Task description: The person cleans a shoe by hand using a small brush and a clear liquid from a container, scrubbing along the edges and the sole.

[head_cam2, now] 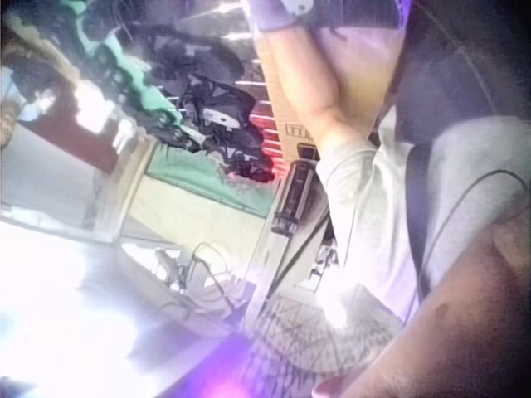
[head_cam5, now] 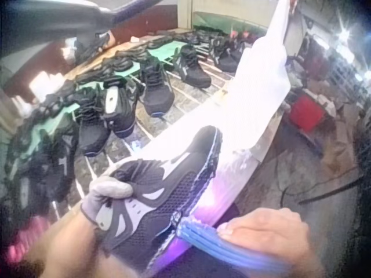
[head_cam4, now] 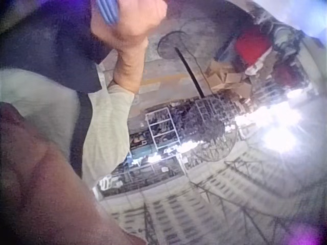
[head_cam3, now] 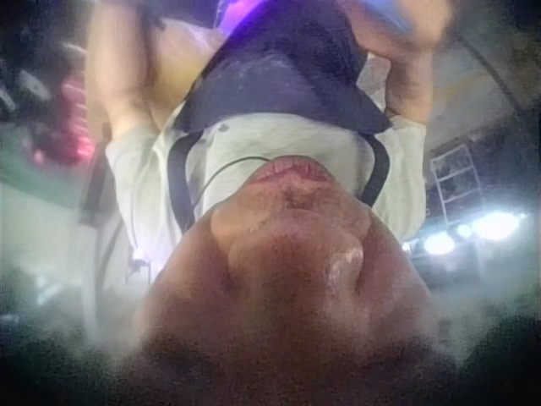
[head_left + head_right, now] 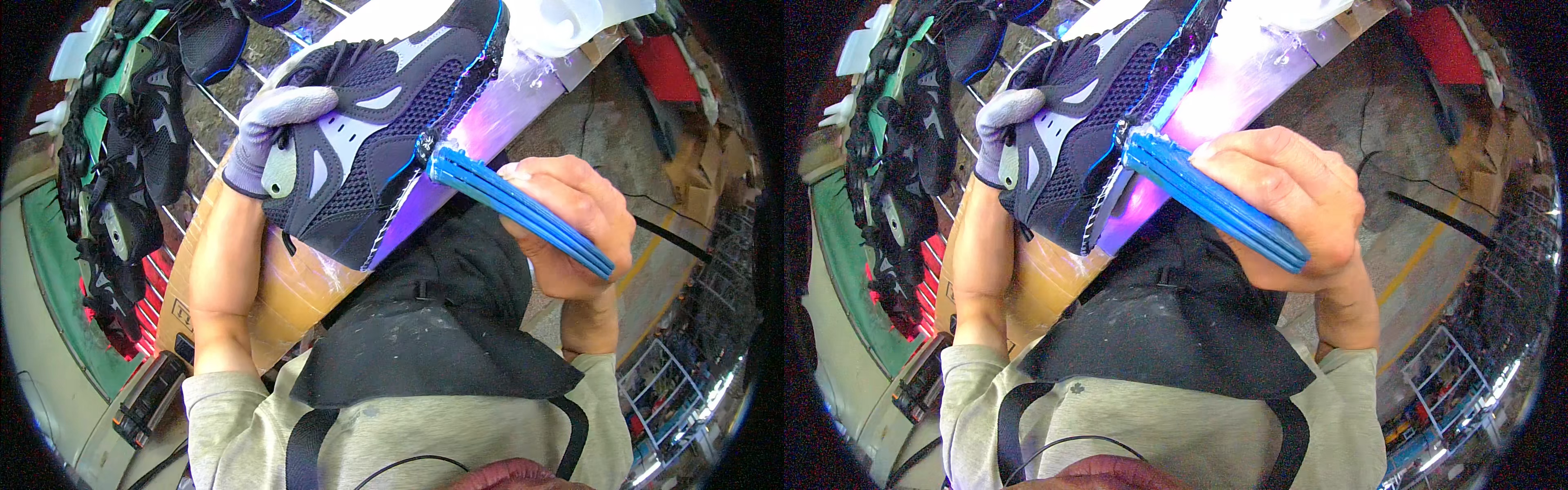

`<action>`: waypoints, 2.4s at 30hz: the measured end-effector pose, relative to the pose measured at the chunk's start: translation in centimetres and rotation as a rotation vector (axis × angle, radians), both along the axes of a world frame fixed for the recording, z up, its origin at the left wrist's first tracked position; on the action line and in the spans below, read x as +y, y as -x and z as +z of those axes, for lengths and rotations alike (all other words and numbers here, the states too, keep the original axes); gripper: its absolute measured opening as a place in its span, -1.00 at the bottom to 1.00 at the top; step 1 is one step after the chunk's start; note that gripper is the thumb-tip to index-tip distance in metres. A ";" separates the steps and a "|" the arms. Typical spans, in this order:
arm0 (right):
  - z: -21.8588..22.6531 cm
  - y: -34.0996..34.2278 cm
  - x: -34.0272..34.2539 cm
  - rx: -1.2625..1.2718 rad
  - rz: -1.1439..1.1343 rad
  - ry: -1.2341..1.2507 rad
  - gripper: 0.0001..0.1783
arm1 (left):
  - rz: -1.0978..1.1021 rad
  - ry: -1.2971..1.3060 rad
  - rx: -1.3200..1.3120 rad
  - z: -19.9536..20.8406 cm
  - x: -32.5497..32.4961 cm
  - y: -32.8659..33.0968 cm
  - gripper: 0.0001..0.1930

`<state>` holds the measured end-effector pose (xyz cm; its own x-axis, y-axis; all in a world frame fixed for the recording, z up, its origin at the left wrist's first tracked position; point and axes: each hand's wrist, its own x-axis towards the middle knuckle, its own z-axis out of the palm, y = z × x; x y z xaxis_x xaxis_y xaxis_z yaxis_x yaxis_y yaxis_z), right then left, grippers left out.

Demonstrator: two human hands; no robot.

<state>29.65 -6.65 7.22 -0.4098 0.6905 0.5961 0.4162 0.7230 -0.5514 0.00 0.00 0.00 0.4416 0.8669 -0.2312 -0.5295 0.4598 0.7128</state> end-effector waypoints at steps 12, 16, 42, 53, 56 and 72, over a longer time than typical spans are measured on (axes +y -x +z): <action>-3.9 1.8 -3.3 0.628 -0.220 0.440 -0.74 | -0.049 0.108 -0.399 0.4 -0.2 0.1 -0.40; -5.2 3.0 -4.2 0.549 -0.215 0.362 -0.77 | -0.086 0.093 -0.547 1.3 -0.5 0.1 -0.46; 1.1 -1.2 -1.3 0.182 0.211 0.193 -0.73 | 0.064 -0.670 0.159 3.2 -1.5 1.4 -0.72; -1.6 0.9 -5.5 0.379 -0.072 0.191 -0.72 | 0.291 -0.441 0.138 2.8 -1.8 0.1 -0.69; -0.1 -0.4 -4.4 0.417 0.070 0.256 -0.70 | 0.311 -0.539 0.185 2.0 -1.9 0.9 -0.70; 4.3 -2.6 -1.3 -0.008 0.202 0.104 -0.69 | 0.397 -0.297 0.270 6.5 -1.2 -1.3 -0.67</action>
